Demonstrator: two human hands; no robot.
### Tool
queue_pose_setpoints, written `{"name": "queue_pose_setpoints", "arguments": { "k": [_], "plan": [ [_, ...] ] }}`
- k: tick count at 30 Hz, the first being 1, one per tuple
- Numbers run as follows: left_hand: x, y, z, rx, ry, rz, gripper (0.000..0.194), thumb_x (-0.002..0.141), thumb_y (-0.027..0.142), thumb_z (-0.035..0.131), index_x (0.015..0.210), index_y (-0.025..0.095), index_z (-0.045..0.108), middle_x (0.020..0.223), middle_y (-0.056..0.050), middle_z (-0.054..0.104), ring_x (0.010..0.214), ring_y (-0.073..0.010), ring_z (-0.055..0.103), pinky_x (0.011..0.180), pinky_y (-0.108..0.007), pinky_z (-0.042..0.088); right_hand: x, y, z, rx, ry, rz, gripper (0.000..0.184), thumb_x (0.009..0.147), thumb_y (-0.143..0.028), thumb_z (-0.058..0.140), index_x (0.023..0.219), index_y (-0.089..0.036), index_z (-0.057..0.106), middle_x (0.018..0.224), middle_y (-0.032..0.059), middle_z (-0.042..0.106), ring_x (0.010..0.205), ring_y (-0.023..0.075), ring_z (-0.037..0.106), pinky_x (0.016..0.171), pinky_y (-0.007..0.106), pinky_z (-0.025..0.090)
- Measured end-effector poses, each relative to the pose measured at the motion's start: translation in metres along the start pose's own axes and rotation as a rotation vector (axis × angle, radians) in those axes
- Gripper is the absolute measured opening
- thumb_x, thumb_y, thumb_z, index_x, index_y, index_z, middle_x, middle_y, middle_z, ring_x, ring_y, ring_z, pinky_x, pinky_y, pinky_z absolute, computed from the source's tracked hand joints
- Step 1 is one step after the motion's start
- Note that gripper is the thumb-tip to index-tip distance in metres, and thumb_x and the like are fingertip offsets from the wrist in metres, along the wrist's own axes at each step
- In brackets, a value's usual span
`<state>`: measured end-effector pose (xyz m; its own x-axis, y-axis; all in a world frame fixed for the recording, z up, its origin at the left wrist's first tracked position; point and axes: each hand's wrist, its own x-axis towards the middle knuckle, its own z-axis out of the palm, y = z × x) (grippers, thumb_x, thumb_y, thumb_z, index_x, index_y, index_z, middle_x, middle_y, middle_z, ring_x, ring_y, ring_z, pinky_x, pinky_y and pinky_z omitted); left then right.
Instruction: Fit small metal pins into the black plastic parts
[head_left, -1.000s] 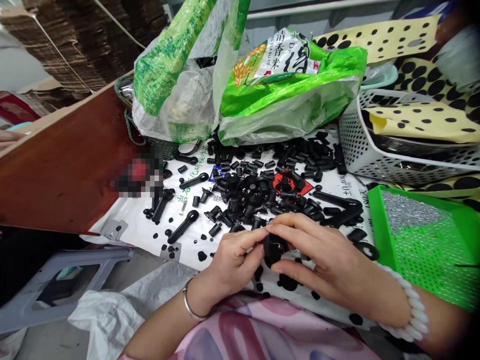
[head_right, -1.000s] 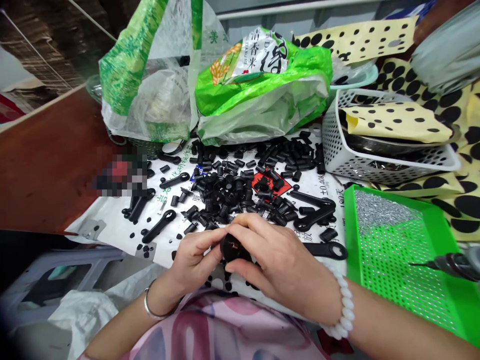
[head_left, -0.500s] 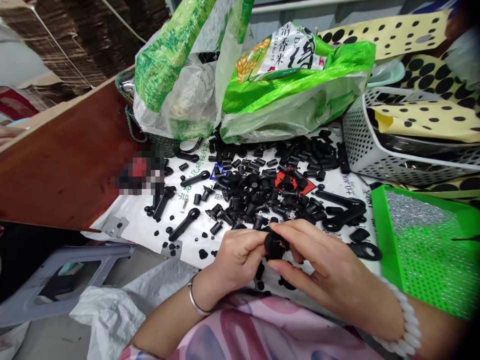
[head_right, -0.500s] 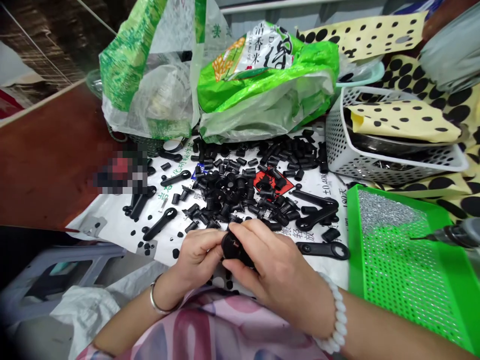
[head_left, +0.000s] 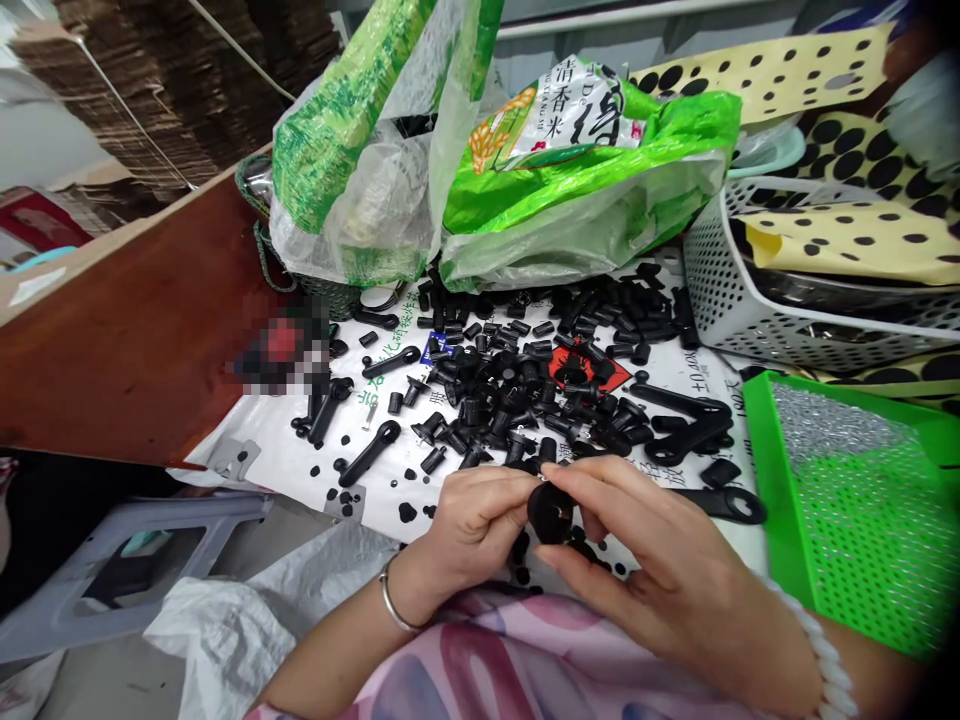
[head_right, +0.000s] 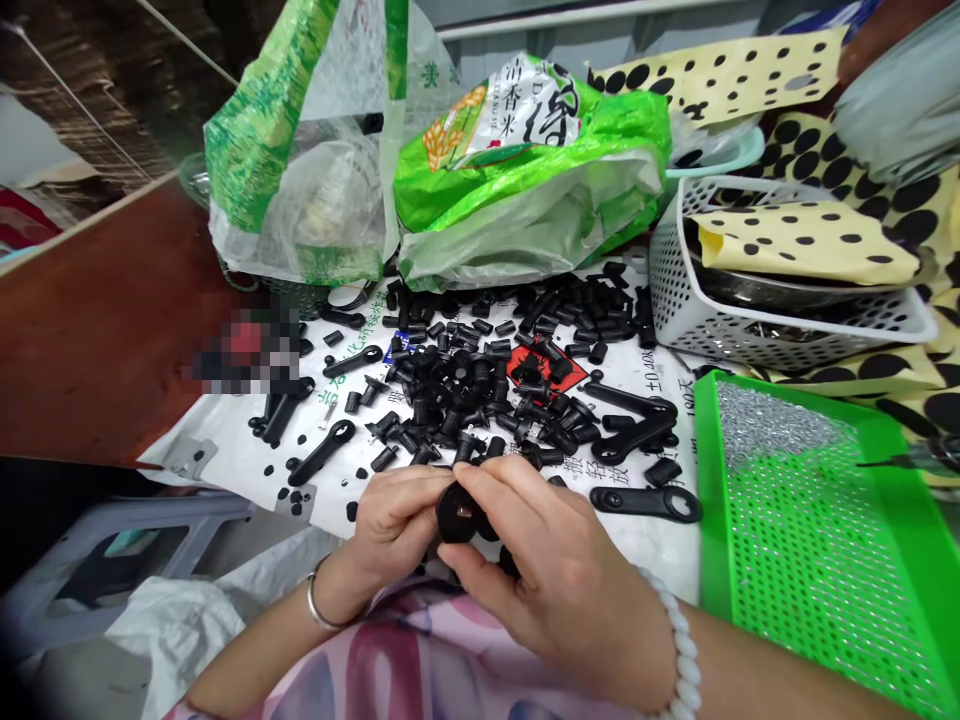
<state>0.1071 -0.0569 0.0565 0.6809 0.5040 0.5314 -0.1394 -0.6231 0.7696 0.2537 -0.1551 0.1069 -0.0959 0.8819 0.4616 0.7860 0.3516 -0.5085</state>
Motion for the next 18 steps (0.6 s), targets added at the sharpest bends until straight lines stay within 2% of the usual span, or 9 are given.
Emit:
{"name": "queue_pose_setpoints", "arguments": {
  "k": [5,14,18],
  "plan": [
    [0.002,0.004,0.004,0.054,0.040,0.015,0.018,0.086,0.013,0.046,0.086,0.015,0.063,0.071,-0.005,0.067,0.062,-0.0120,0.060,0.059,-0.022,0.048,-0.009,0.004,0.006,-0.003,0.030,-0.015,0.039,0.087,-0.022,0.054,0.122,-0.011,0.043,0.095,0.0119,0.057,0.086,0.0192,0.057,0.068,0.030,0.053],
    [-0.004,-0.001,0.009,0.041,-0.061,-0.051,0.021,0.087,0.015,0.043,0.082,0.015,0.063,0.068,-0.004,0.066,0.060,-0.0116,0.059,0.059,-0.021,0.047,-0.014,0.015,0.005,0.044,-0.042,0.032,0.034,0.088,-0.027,0.052,0.119,-0.015,0.048,0.094,0.0095,0.060,0.080,0.0163,0.060,0.065,0.025,0.053],
    [-0.004,0.000,0.011,0.076,-0.098,-0.099,0.026,0.089,0.022,0.042,0.081,0.014,0.065,0.066,-0.005,0.066,0.059,-0.0119,0.060,0.058,-0.021,0.047,-0.020,0.022,-0.001,-0.002,-0.051,0.089,0.051,0.084,-0.034,0.058,0.129,-0.019,0.042,0.097,0.0099,0.059,0.077,0.0194,0.060,0.063,0.028,0.054]
  ]
}}
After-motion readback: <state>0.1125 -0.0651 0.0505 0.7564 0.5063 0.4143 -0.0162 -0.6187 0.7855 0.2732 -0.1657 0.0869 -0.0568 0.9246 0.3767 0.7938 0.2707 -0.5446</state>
